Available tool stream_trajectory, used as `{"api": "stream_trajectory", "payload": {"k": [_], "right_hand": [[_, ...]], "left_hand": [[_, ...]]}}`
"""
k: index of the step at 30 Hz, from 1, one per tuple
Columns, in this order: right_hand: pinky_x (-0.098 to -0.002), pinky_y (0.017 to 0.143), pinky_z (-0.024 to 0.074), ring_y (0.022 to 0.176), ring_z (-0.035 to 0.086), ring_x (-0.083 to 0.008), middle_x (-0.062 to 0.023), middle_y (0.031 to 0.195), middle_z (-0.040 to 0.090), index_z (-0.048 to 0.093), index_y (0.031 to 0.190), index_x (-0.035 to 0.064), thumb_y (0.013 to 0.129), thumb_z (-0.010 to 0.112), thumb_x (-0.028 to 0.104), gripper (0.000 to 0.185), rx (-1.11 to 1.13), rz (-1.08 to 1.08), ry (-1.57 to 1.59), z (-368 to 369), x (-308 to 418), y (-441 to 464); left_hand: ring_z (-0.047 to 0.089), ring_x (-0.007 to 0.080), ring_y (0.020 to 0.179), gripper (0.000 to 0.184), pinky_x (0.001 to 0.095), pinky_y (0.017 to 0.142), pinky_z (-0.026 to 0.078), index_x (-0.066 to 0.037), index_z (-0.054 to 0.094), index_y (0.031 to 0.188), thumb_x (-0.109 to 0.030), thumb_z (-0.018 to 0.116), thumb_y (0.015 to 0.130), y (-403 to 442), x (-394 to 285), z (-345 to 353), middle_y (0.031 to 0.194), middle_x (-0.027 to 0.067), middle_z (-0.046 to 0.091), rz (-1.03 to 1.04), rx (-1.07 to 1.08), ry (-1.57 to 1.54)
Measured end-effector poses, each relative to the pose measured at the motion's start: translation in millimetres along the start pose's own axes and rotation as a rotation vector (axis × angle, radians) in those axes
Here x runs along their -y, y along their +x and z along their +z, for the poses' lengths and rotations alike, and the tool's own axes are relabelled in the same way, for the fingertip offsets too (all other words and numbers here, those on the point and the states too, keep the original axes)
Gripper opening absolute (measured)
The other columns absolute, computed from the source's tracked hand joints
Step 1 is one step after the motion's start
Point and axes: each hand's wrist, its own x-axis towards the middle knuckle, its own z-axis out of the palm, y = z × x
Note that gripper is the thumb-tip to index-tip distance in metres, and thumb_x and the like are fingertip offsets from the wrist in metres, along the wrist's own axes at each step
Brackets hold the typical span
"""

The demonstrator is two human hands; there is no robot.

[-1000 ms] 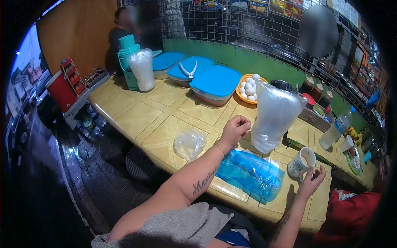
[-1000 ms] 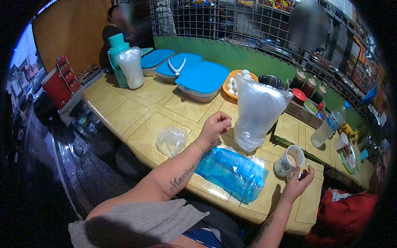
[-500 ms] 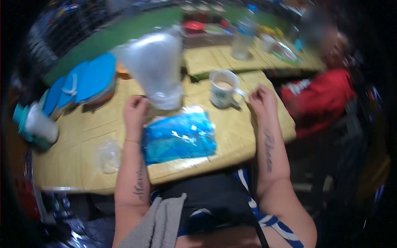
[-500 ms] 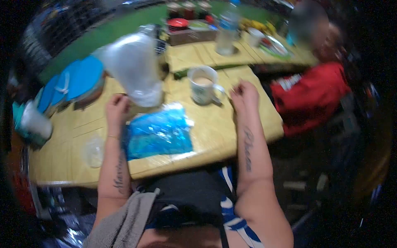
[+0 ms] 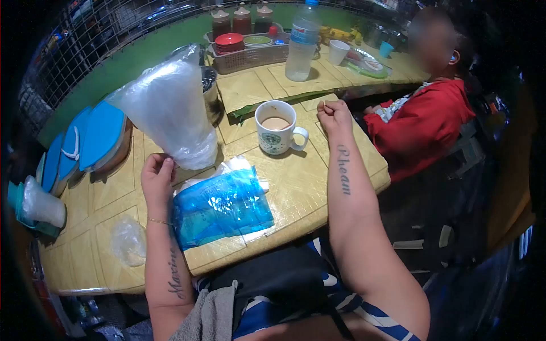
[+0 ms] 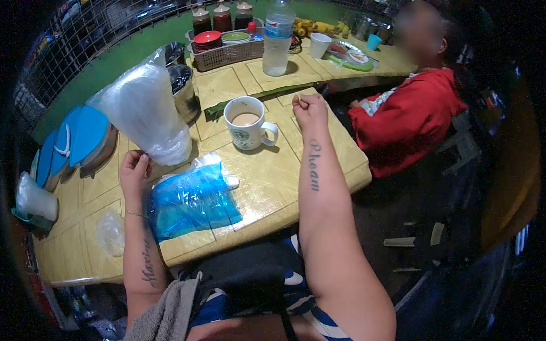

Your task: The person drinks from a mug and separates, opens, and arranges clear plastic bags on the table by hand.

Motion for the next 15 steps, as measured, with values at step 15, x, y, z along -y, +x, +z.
{"api": "stream_trajectory", "payload": {"k": [15], "right_hand": [[-0.0625,0.096,0.0441,0.056,0.042,-0.0142,-0.0025,0.065,0.039,0.038,0.076,0.0113,0.077,0.053,-0.014,0.03,0.02,0.078,-0.152,18.7,4.3,-17.2]], "left_hand": [[0.046,0.0073,0.058,0.007,0.0224,0.053,0.037,-0.004,0.055,0.086,-0.007,0.058,0.091,-5.2,-5.5,5.4,0.072,0.0005,0.056,-0.017,-0.01,0.013]]}}
